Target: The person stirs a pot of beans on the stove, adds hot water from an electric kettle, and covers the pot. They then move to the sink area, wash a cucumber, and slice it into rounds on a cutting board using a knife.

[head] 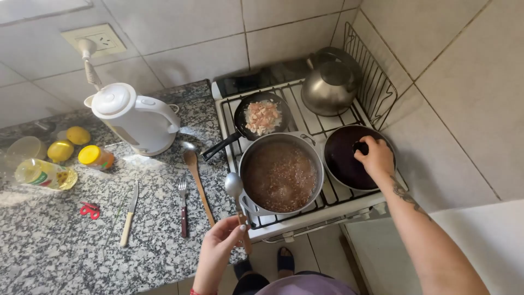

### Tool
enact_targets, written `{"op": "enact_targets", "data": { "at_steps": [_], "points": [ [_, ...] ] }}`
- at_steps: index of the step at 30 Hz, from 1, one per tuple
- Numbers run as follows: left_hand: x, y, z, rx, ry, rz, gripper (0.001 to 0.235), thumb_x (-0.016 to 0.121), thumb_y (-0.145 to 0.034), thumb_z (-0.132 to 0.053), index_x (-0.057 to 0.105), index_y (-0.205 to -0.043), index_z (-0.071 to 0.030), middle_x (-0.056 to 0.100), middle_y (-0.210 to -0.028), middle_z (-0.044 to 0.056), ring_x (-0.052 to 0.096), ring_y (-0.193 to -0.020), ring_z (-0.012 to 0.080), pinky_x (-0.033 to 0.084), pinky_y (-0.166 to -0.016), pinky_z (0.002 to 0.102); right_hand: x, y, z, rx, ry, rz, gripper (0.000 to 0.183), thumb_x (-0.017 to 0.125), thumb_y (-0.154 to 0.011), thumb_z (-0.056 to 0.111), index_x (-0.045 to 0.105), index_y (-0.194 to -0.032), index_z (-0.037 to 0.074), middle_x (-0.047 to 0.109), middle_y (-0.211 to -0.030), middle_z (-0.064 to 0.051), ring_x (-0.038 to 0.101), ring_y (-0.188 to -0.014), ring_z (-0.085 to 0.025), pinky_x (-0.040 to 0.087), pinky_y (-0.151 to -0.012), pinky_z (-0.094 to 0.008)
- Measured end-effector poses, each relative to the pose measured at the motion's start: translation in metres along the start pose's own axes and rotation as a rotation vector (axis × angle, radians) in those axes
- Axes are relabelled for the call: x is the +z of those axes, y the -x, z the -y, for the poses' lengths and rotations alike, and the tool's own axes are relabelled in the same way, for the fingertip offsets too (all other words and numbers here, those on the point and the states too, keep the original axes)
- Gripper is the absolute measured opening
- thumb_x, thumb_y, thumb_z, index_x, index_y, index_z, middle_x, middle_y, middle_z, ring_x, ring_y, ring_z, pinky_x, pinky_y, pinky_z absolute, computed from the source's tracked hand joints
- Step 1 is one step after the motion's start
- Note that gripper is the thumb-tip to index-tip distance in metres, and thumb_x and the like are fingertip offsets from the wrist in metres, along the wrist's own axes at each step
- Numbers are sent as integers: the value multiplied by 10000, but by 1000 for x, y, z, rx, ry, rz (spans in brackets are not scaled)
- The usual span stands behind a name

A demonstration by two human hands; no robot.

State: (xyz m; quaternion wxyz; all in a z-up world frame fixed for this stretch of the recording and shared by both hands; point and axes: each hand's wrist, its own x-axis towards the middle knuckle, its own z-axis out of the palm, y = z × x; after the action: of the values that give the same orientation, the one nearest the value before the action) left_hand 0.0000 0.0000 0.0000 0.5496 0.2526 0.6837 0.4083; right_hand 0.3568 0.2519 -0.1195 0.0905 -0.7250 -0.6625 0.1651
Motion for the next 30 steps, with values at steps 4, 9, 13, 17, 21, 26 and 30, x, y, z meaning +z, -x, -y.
{"op": "enact_targets", "data": {
  "at_steps": [4,9,13,17,21,26,30],
  "points": [
    [9,-2,-9,32,-18,41,255,637,-807,-166,728,-1023,-67,732,-855,47,656,-786,132,565,-713,285,20,-18,-21,-43,-7,-41,383,573,-844,319,543,-1203,188,505,-1123,-170,582,-818,-351,490,-675,-451],
    [20,-9,-2,129,140,232,146,625,-814,-74,676,-939,-19,724,-691,94,702,-588,177,580,-637,281,-38,67,59,-302,-87,-265,271,477,-968,212,580,-1109,5,593,-1103,-159,566,-1003,-265,471,-866,-366],
    [38,-29,17,416,29,309,176,662,-814,-160,724,-959,-83,560,-949,14,503,-774,91,415,-708,209,-53,178,158,55,-581,479,204,482,-906,55,658,-980,125,715,-1003,-17,685,-976,-122,553,-934,-247],
    [41,-26,18,467,-81,302,183,671,-816,-203,645,-979,-124,493,-1001,1,486,-758,74,423,-606,180,-43,208,178,209,-895,834,519,411,-835,450,552,-1228,141,666,-964,-112,599,-779,-168,496,-649,-273],
    [14,-18,16,262,-153,354,617,683,-781,-255,459,-1352,-186,611,-1070,-25,555,-720,37,512,-679,187,-72,182,179,-148,-208,363,286,541,-882,262,628,-1146,195,658,-1123,18,656,-763,-88,538,-738,-230],
    [-50,2,39,95,-206,319,340,641,-812,-242,664,-1144,-170,672,-953,-40,554,-725,76,457,-687,199,-27,125,119,-958,275,40,306,598,-697,-51,594,-954,116,596,-819,-7,509,-742,-222,450,-632,-356],
    [-97,-5,108,-31,-76,73,299,699,-779,-178,734,-1071,-125,732,-909,16,577,-676,103,485,-675,207,-7,117,132,-1454,458,75,239,564,-675,-88,470,-722,127,487,-761,-21,447,-705,-189,422,-615,-303]
  ]
}}
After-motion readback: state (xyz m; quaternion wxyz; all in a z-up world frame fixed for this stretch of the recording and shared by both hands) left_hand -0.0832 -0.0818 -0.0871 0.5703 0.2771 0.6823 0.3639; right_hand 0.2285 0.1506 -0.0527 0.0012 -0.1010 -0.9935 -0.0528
